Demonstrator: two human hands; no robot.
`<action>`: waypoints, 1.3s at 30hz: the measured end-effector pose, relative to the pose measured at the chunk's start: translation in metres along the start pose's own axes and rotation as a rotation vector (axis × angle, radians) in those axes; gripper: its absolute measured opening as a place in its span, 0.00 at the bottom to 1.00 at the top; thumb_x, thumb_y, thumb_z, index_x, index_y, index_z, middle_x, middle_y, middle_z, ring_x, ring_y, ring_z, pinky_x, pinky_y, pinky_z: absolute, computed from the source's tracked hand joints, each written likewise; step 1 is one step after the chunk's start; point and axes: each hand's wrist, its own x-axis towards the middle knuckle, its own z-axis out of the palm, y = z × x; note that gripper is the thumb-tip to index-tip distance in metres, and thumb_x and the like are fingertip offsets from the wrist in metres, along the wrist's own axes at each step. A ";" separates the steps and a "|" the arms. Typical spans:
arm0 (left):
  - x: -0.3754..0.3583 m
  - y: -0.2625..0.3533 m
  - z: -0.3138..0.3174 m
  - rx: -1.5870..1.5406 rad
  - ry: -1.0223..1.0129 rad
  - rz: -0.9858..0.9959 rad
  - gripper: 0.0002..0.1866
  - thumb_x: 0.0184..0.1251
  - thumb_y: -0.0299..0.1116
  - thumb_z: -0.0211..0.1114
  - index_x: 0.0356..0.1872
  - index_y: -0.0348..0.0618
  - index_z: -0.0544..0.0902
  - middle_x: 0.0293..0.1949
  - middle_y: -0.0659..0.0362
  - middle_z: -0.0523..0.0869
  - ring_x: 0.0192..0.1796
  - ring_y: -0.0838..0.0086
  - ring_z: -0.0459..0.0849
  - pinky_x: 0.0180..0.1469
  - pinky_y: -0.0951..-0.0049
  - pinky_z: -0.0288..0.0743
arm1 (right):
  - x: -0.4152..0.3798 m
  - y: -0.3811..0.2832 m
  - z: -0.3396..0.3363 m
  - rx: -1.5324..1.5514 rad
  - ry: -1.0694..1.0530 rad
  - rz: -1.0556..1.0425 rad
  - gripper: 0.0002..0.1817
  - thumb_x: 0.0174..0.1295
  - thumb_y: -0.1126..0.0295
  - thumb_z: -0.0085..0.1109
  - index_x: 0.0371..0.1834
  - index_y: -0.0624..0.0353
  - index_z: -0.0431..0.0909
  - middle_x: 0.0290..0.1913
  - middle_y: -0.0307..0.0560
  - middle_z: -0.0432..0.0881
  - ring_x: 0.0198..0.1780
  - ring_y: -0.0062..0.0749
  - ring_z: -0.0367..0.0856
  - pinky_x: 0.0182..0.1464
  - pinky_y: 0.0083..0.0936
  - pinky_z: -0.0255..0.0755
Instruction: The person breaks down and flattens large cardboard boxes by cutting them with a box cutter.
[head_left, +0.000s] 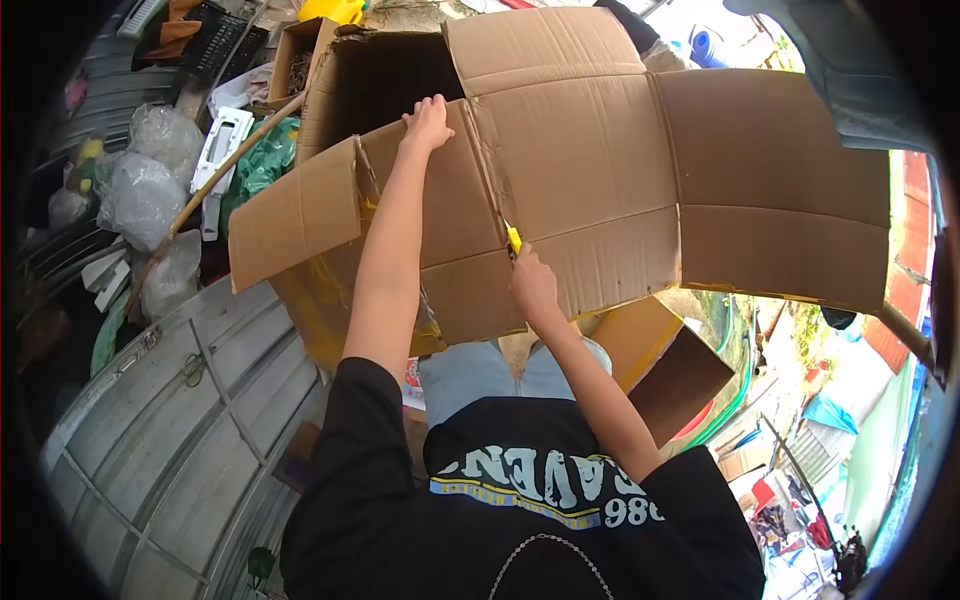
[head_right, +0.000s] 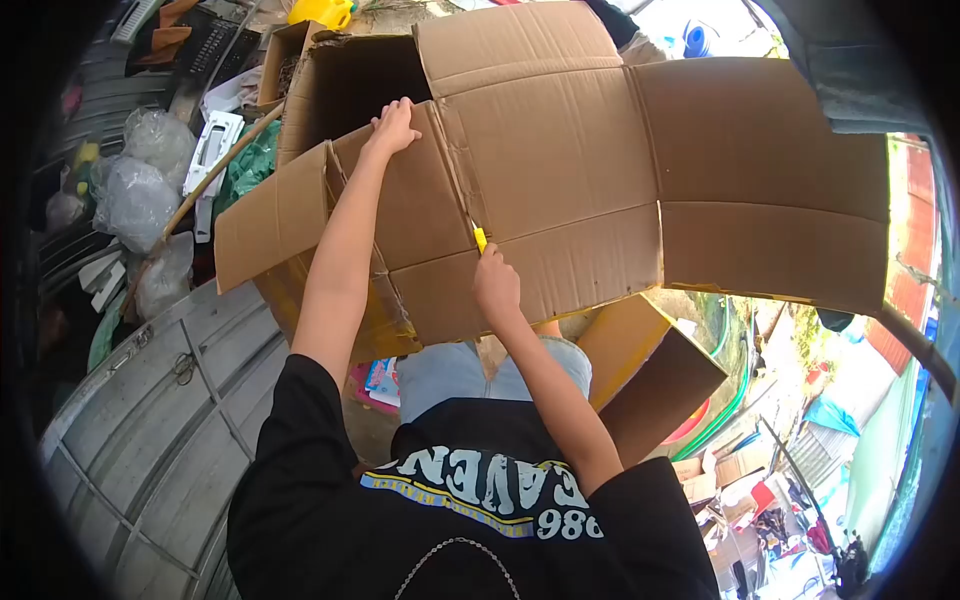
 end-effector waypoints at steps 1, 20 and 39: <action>0.000 0.005 -0.002 0.010 -0.006 0.011 0.29 0.47 0.37 0.68 0.49 0.42 0.65 0.52 0.53 0.69 0.58 0.57 0.65 0.55 0.37 0.56 | 0.003 0.004 0.000 0.027 -0.007 0.014 0.15 0.50 0.75 0.51 0.42 0.65 0.64 0.33 0.57 0.79 0.34 0.50 0.79 0.36 0.38 0.75; -0.019 0.011 -0.007 0.103 0.090 -0.010 0.27 0.49 0.33 0.67 0.48 0.40 0.64 0.51 0.50 0.67 0.58 0.56 0.63 0.54 0.34 0.54 | 0.037 -0.001 0.016 0.105 -0.051 0.020 0.09 0.54 0.73 0.47 0.37 0.65 0.67 0.31 0.58 0.78 0.35 0.51 0.79 0.36 0.39 0.74; -0.021 0.011 0.002 0.096 0.139 -0.049 0.25 0.51 0.30 0.61 0.50 0.39 0.62 0.53 0.49 0.63 0.60 0.57 0.60 0.56 0.27 0.43 | 0.032 -0.014 0.039 0.147 -0.038 0.128 0.09 0.54 0.73 0.46 0.36 0.67 0.69 0.32 0.57 0.78 0.38 0.50 0.78 0.39 0.39 0.74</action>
